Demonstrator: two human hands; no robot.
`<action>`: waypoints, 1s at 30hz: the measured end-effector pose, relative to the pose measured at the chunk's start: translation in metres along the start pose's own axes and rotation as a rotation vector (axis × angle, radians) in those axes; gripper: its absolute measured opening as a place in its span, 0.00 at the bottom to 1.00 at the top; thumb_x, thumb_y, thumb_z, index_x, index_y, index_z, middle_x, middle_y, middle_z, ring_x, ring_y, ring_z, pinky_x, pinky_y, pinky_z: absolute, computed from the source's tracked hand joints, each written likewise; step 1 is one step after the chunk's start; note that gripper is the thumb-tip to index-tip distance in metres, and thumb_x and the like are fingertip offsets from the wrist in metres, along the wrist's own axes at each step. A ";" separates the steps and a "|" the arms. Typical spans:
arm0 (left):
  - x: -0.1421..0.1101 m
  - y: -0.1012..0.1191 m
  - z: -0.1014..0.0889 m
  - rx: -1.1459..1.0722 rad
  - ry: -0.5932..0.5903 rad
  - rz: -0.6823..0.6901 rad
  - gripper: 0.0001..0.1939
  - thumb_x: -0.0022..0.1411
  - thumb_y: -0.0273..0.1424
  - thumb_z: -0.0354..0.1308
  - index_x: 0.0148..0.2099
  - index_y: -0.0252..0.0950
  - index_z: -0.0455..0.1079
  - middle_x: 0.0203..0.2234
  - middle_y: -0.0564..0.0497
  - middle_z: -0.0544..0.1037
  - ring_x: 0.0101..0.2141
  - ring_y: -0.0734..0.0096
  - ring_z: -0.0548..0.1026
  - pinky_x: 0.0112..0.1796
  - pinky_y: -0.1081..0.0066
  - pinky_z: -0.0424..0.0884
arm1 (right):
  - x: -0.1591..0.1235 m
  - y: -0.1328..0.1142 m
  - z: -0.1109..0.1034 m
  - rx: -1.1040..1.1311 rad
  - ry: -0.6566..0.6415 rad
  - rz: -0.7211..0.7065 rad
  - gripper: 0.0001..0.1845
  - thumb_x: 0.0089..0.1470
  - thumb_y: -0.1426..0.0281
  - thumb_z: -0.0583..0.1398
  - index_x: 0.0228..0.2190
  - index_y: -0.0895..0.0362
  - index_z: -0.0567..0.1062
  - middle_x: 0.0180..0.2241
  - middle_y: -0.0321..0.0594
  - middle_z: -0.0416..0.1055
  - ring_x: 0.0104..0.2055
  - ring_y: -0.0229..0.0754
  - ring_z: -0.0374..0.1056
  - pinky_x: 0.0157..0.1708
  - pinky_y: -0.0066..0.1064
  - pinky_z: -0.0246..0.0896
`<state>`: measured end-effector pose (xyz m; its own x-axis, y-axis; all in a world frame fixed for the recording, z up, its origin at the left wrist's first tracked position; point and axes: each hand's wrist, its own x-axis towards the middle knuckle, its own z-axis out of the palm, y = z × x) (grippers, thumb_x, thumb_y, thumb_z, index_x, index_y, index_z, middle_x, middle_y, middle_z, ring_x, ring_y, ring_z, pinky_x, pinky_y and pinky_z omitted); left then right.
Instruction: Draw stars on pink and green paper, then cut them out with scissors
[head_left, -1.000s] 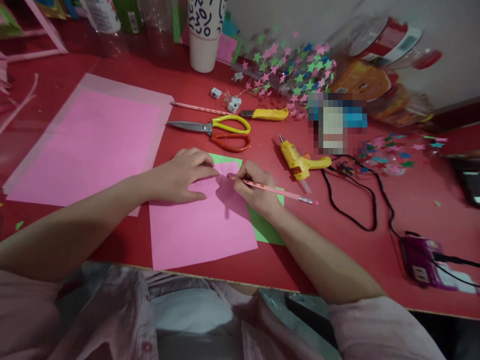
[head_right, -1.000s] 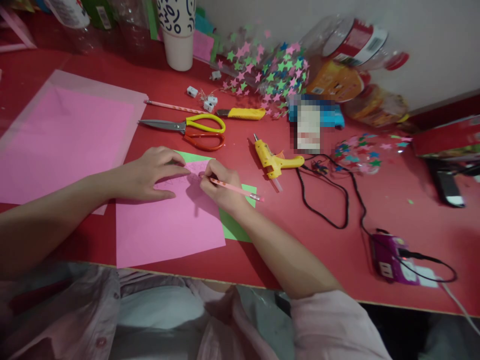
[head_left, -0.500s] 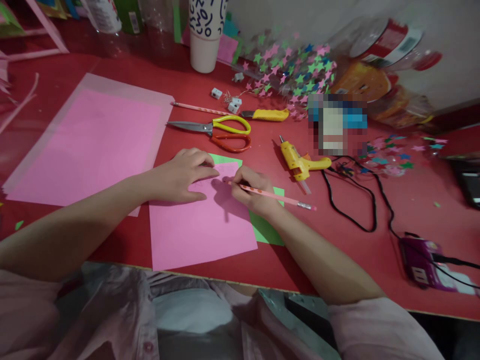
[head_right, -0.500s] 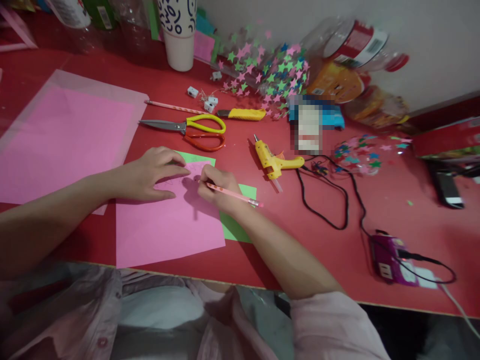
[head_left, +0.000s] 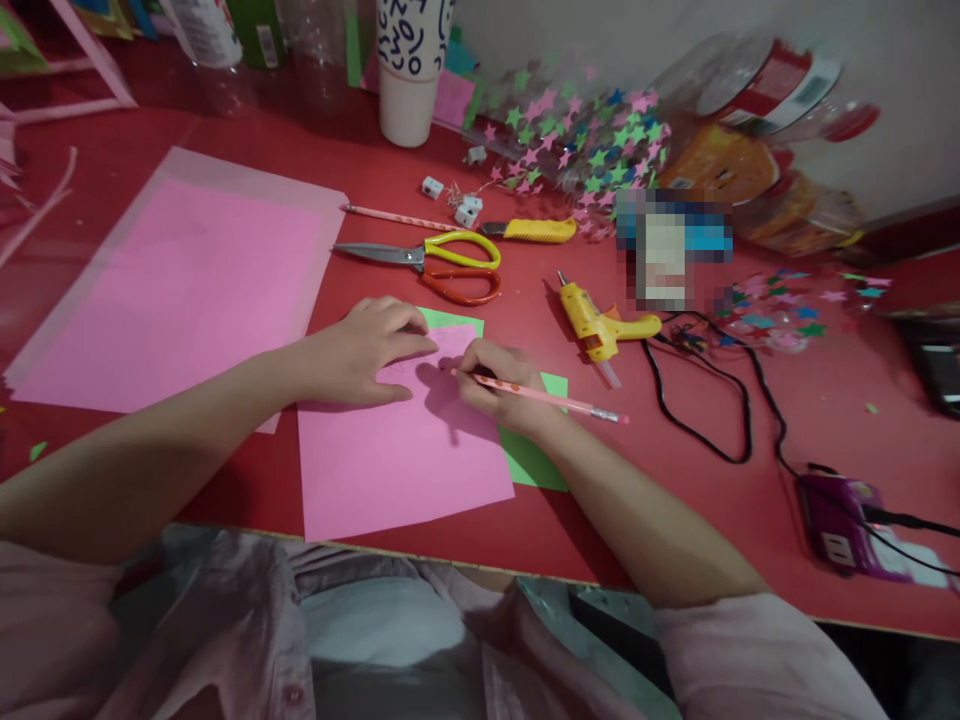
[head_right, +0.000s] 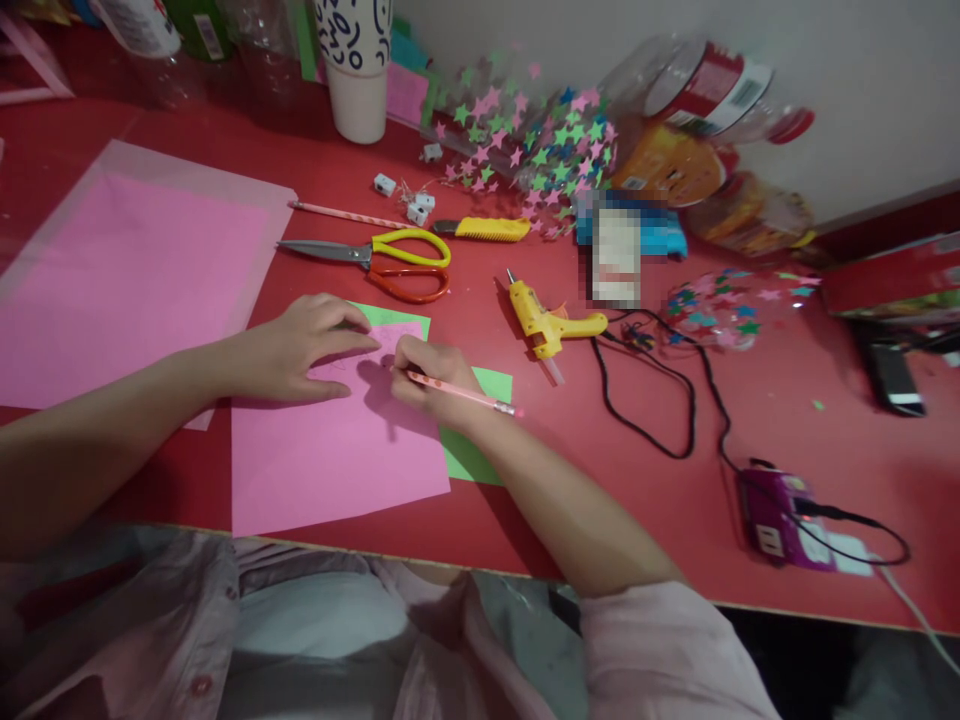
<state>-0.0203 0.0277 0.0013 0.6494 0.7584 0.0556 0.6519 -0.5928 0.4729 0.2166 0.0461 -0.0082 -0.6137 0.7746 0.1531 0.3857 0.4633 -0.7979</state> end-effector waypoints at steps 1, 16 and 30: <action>0.000 0.000 0.000 0.003 -0.002 -0.002 0.26 0.60 0.40 0.59 0.59 0.37 0.70 0.54 0.41 0.68 0.54 0.50 0.64 0.57 0.50 0.58 | 0.000 0.000 0.000 -0.005 -0.005 0.010 0.08 0.46 0.76 0.57 0.22 0.54 0.62 0.21 0.30 0.62 0.23 0.33 0.57 0.24 0.27 0.50; 0.000 0.000 0.000 0.022 -0.005 0.010 0.24 0.61 0.40 0.58 0.58 0.38 0.70 0.54 0.41 0.68 0.54 0.51 0.63 0.57 0.50 0.57 | 0.002 0.000 -0.004 0.050 0.046 0.040 0.06 0.46 0.73 0.55 0.21 0.54 0.62 0.20 0.31 0.61 0.24 0.33 0.56 0.24 0.26 0.51; 0.000 -0.001 0.000 0.022 0.003 0.015 0.23 0.61 0.41 0.58 0.57 0.39 0.71 0.53 0.41 0.69 0.53 0.51 0.64 0.57 0.49 0.58 | 0.003 -0.002 -0.003 0.019 0.045 0.041 0.07 0.46 0.74 0.56 0.21 0.54 0.62 0.21 0.30 0.61 0.23 0.33 0.54 0.24 0.26 0.49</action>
<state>-0.0207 0.0283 0.0015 0.6580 0.7502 0.0651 0.6506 -0.6100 0.4524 0.2159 0.0492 -0.0048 -0.5659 0.8114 0.1462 0.3963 0.4231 -0.8148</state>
